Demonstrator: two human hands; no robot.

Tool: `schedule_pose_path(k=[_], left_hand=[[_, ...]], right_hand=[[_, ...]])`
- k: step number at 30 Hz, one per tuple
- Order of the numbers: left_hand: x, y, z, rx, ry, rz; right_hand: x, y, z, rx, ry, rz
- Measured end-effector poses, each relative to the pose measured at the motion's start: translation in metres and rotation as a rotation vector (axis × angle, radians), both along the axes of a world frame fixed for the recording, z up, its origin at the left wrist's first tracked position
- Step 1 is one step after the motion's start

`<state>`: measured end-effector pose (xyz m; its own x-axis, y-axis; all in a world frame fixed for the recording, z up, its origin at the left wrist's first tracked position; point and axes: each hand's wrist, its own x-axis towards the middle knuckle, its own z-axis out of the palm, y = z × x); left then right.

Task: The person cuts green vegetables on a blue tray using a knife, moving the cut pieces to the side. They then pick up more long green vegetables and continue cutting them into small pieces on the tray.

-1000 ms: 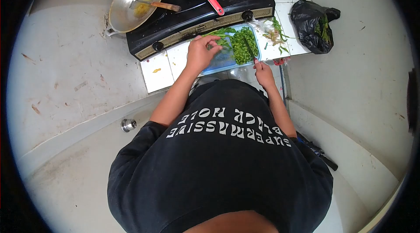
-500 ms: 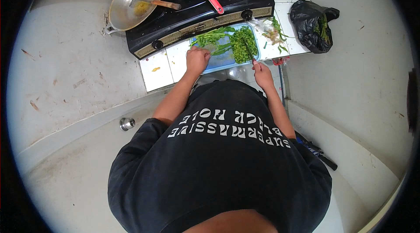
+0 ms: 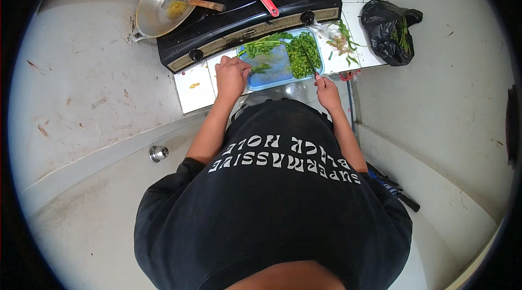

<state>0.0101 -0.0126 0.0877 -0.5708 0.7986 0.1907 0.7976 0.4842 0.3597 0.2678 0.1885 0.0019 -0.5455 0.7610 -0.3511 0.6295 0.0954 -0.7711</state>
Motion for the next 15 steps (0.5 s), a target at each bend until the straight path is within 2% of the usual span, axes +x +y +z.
schedule_pose_path(k=[1,3,6,8,12,14,15], left_hand=[[0.0,-0.001,0.016,0.001,0.001,-0.002],[0.003,-0.003,0.044,-0.248,0.012,0.061],[-0.004,0.004,0.042,-0.401,0.08,0.039],[-0.007,0.018,0.019,-0.517,0.168,-0.017],[0.001,0.049,-0.024,-0.548,0.211,-0.126],[0.004,0.059,-0.038,-0.291,0.06,-0.203],[0.005,0.06,-0.045,-0.289,0.059,-0.212]], right_hand=[[0.0,0.0,-0.002,0.001,0.001,-0.002],[-0.002,0.001,-0.005,0.002,0.003,-0.031],[-0.007,0.001,-0.002,0.019,0.028,0.005],[-0.011,0.003,-0.007,0.037,0.023,0.015],[-0.012,0.002,-0.008,-0.017,0.009,0.015],[-0.011,-0.001,-0.01,-0.013,0.01,0.001],[-0.008,-0.001,-0.01,-0.008,0.012,-0.011]])
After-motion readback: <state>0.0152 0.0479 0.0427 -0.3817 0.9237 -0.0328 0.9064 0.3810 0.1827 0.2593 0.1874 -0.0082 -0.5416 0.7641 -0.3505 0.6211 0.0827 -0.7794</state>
